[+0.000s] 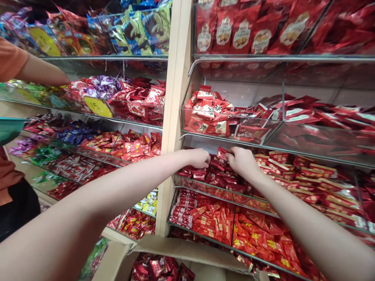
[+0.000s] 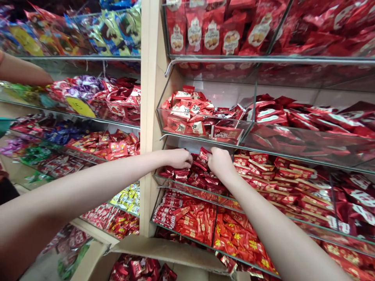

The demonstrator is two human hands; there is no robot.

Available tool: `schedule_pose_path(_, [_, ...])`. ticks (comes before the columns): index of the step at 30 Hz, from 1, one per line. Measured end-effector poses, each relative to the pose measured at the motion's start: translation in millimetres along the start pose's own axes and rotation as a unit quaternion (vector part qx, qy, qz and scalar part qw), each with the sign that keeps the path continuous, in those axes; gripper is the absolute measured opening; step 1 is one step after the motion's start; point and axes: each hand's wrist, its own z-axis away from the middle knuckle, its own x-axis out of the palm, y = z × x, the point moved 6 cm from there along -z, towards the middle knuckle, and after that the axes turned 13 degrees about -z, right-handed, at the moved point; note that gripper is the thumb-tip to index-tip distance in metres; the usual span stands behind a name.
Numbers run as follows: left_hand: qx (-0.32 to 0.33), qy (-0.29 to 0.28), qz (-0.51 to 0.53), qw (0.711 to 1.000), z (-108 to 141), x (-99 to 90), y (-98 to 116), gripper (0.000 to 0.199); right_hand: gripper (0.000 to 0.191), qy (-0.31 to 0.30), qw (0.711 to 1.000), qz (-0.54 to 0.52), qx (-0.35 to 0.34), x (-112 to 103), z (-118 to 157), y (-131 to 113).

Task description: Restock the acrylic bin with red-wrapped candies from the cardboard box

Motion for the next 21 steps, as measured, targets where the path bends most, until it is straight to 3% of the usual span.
schedule_pose_path(6, [0.003, -0.066, 0.0, 0.998, -16, 6.6, 4, 0.027, 0.027, -0.038, 0.999, 0.021, 0.027, 5, -4, 6])
schedule_pose_path(10, [0.016, -0.07, 0.006, 0.997, -16, 15.0, -2, 0.027, 0.025, -0.138, 0.987, -0.029, 0.073, 26, -9, 7])
schedule_pose_path(13, [0.027, -0.08, 0.024, 0.996, -16, 20.5, -8, 0.03, 0.025, -0.207, 0.975, -0.01, 0.086, 45, -11, 4])
schedule_pose_path(16, [0.041, -0.083, 0.049, 0.994, -16, 23.1, -11, 0.034, 0.024, -0.216, 0.974, 0.02, 0.074, 55, -12, 2])
schedule_pose_path(21, [0.069, -0.028, 0.052, 0.996, -11, 18.9, -8, 0.04, 0.024, -0.173, 0.985, 0.017, 0.023, 51, -9, -2])
